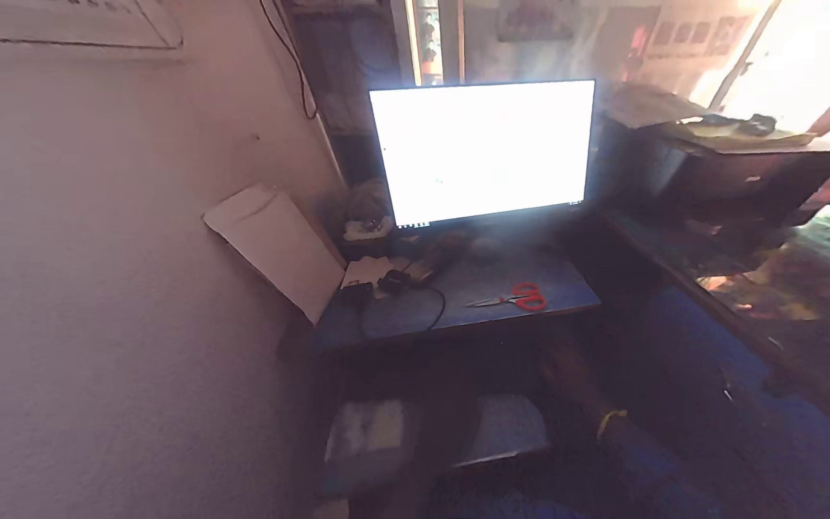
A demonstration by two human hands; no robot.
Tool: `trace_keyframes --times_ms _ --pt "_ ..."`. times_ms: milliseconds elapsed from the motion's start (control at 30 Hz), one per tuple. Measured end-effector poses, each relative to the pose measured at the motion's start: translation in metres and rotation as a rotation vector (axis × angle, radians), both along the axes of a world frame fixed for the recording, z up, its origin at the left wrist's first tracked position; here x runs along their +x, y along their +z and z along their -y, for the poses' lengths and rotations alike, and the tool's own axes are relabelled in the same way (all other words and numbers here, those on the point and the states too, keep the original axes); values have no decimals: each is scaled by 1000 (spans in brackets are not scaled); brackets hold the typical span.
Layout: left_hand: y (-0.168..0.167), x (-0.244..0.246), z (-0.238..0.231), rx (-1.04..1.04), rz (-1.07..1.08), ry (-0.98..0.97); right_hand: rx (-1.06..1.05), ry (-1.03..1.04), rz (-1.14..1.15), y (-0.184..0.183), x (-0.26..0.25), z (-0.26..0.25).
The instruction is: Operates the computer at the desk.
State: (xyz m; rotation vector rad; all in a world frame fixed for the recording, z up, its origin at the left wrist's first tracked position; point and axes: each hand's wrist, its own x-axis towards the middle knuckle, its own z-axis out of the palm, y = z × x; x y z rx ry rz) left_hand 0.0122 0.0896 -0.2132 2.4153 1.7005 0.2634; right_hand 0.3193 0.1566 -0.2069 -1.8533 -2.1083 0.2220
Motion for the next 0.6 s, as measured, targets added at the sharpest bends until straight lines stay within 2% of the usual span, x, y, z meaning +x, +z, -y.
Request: trace_keyframes --times_ms 67,133,167,233,267,333,367,400,433,467,533,600 --pt "29 14 5 -75 7 12 47 4 5 -1 -1 0" --pt "52 15 12 -130 61 104 86 6 22 -3 -2 0" --pt "59 12 16 -146 80 165 90 2 24 -3 -2 0" --pt "57 -3 22 -46 78 286 48 -24 13 0 -1 4" --pt "66 -14 24 -83 41 355 0 -34 -5 4 -1 7" --pt "94 -46 28 -377 43 505 -71 -35 -17 8 -4 10" --pt "64 -60 28 -195 110 662 -88 -37 -26 8 -5 11" --pt "27 -78 25 9 40 726 -106 -43 -40 8 -7 12" --pt "9 -95 26 76 -29 734 -114 -48 -48 9 -10 14" --pt "5 -107 31 27 -62 719 -122 -48 -58 12 -12 15" --pt "21 -114 34 -96 -88 653 -106 -40 -52 13 -13 13" --pt "13 -117 29 -59 -50 677 -78 -37 -35 13 -10 11"
